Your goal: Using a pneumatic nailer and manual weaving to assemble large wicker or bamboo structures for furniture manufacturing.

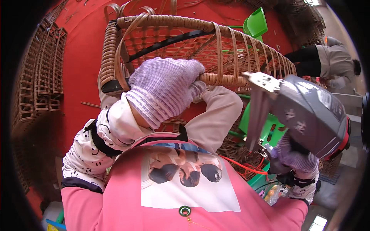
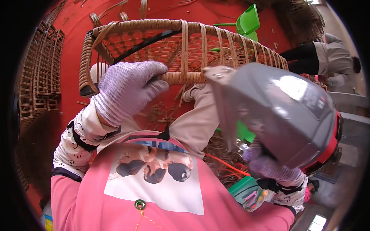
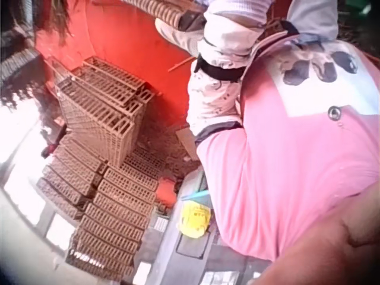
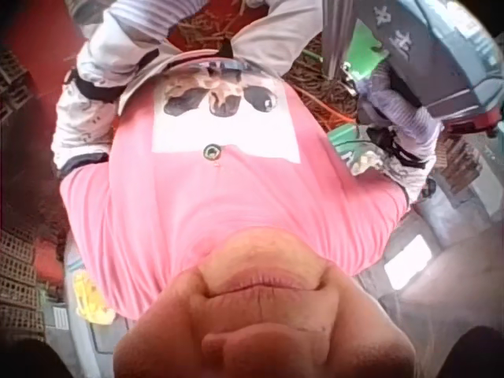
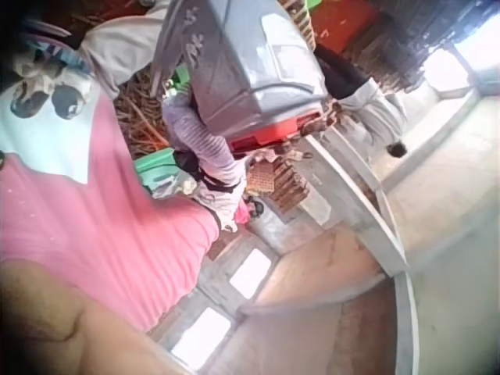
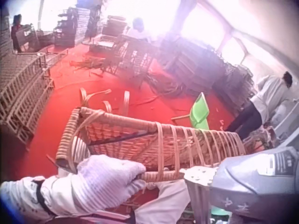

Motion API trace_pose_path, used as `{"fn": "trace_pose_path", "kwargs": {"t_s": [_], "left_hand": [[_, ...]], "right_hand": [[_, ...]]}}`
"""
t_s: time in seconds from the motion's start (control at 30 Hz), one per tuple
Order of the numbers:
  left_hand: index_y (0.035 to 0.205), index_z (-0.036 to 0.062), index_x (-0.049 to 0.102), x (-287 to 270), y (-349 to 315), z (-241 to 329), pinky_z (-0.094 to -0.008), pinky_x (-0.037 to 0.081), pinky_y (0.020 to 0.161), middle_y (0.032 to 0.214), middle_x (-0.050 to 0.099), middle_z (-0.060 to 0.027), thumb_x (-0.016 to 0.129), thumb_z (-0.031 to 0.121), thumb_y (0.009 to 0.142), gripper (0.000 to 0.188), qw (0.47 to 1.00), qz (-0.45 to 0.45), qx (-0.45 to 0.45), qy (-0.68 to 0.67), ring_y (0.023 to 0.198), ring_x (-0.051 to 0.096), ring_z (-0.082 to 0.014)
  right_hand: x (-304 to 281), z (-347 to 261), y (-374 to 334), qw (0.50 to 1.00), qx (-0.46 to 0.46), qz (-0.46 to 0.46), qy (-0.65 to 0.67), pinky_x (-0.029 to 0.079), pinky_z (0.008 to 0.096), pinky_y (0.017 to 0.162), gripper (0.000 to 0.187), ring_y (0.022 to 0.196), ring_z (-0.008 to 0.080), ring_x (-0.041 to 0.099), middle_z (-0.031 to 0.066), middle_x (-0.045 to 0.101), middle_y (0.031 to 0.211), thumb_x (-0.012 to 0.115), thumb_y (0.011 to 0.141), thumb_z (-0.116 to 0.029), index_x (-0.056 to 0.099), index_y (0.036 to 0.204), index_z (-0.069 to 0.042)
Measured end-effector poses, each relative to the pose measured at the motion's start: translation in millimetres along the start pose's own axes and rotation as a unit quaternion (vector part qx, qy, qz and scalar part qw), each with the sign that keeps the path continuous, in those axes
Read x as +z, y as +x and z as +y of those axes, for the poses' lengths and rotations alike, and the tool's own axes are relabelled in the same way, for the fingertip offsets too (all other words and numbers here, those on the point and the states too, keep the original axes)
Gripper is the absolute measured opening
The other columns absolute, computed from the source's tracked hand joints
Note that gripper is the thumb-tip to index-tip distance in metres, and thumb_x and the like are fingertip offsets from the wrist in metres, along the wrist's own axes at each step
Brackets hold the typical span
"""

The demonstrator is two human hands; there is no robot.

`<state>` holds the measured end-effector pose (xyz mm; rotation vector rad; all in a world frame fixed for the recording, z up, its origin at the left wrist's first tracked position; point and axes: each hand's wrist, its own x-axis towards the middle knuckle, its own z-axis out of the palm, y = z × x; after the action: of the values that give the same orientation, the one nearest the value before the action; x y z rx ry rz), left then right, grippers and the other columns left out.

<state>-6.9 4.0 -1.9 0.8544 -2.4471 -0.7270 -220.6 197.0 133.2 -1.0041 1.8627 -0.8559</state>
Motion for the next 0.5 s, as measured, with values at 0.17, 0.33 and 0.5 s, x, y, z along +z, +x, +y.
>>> {"fn": "trace_pose_path", "kwargs": {"t_s": [0.17, 0.33, 0.5], "left_hand": [[0.092, 0.0081, 0.062, 1, -2, -3, -0.0388, 0.050, 0.060, 0.076, 0.063, -0.0140, 0.063, 0.024, 0.078, 0.021, 0.999, 0.005, 0.020, 0.024, 0.068, 0.062, -0.0320], [0.091, 0.0085, 0.062, 7, 3, -5, -0.0380, 0.050, 0.060, 0.076, 0.063, -0.0128, 0.061, 0.024, 0.080, 0.019, 0.999, -0.001, 0.019, 0.034, 0.068, 0.062, -0.0306], [0.089, 0.0094, 0.063, 1, -3, -1, -0.0380, 0.050, 0.059, 0.074, 0.063, -0.0120, 0.062, 0.023, 0.080, 0.017, 0.999, 0.021, 0.014, 0.040, 0.067, 0.063, -0.0296]], "right_hand": [[19, -29, 5, 0.994, 0.080, -0.040, -0.064, 0.052, 0.0310, 0.072, 0.026, 0.080, 0.0203, 0.062, 0.0113, 0.062, 0.092, 0.060, 0.078, -0.007, 0.057, 0.102, 0.002], [29, -51, 25, 0.981, 0.157, -0.070, -0.086, 0.051, 0.0295, 0.071, 0.027, 0.080, 0.0191, 0.062, 0.0104, 0.062, 0.092, 0.060, 0.079, -0.008, 0.057, 0.104, 0.001], [39, -64, 40, 0.967, 0.236, -0.089, -0.048, 0.051, 0.0285, 0.068, 0.030, 0.076, 0.0176, 0.060, 0.0088, 0.061, 0.088, 0.060, 0.078, -0.008, 0.055, 0.107, 0.001]]}}
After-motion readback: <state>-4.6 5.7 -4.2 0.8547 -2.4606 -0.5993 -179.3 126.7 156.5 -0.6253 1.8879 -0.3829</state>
